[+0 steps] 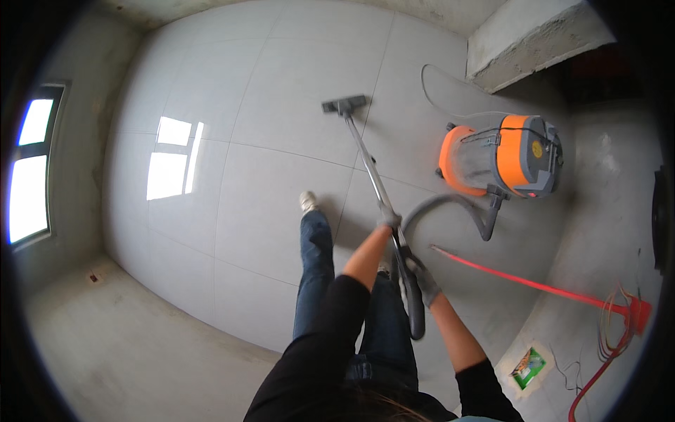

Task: The person vacuums a tiled floor and staircase using a canister vacuum with a long wand and floor head. They move the vacuum head back and forth across the floor, then carry the unit up the stairs and continue vacuuming the steps and landing.

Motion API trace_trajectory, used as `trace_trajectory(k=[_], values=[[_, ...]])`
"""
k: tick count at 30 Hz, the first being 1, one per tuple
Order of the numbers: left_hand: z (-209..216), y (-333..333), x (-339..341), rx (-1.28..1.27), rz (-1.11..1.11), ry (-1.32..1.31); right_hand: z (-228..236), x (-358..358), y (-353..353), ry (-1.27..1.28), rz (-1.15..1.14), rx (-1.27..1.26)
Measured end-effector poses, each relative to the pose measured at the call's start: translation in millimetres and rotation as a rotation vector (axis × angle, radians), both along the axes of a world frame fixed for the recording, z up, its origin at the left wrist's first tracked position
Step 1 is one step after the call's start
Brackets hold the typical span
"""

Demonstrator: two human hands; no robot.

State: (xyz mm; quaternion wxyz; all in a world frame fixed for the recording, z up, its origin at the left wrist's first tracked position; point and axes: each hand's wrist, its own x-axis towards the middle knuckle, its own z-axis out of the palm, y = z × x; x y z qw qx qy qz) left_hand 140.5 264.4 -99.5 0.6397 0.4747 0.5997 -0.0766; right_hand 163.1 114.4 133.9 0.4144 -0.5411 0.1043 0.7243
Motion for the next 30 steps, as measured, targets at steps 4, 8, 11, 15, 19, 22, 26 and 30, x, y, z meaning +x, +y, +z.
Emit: trace_trajectory(k=[4, 8, 11, 15, 19, 22, 26, 30], values=[[-16, 80, -20, 0.067, -0.228, 0.151, -19, -34, 60, -0.125, -0.136, 0.074], [50, 8, -87, 0.028, -0.243, 0.067, 31, -90, 16, -0.181, -0.026, -0.272], [153, -65, -139, -0.148, -0.338, 0.201, 116, -145, -34, -0.119, -0.214, -0.36], [194, -33, -140, -0.306, -0.532, 0.281, 145, -156, -17, 0.164, -0.394, -0.187], [118, 94, -77, -0.106, -0.619, 0.039, 84, -113, 87, 0.155, -0.411, -0.225], [45, 207, 18, 0.091, -0.437, -0.229, 11, -42, 214, 0.314, -0.436, -0.102], [22, 323, 111, 0.053, -0.429, -0.149, -60, 68, 367, -0.014, -0.513, -0.127], [23, 359, 120, 0.223, -0.589, -0.037, -88, 79, 387, -0.071, -0.455, 0.055]])
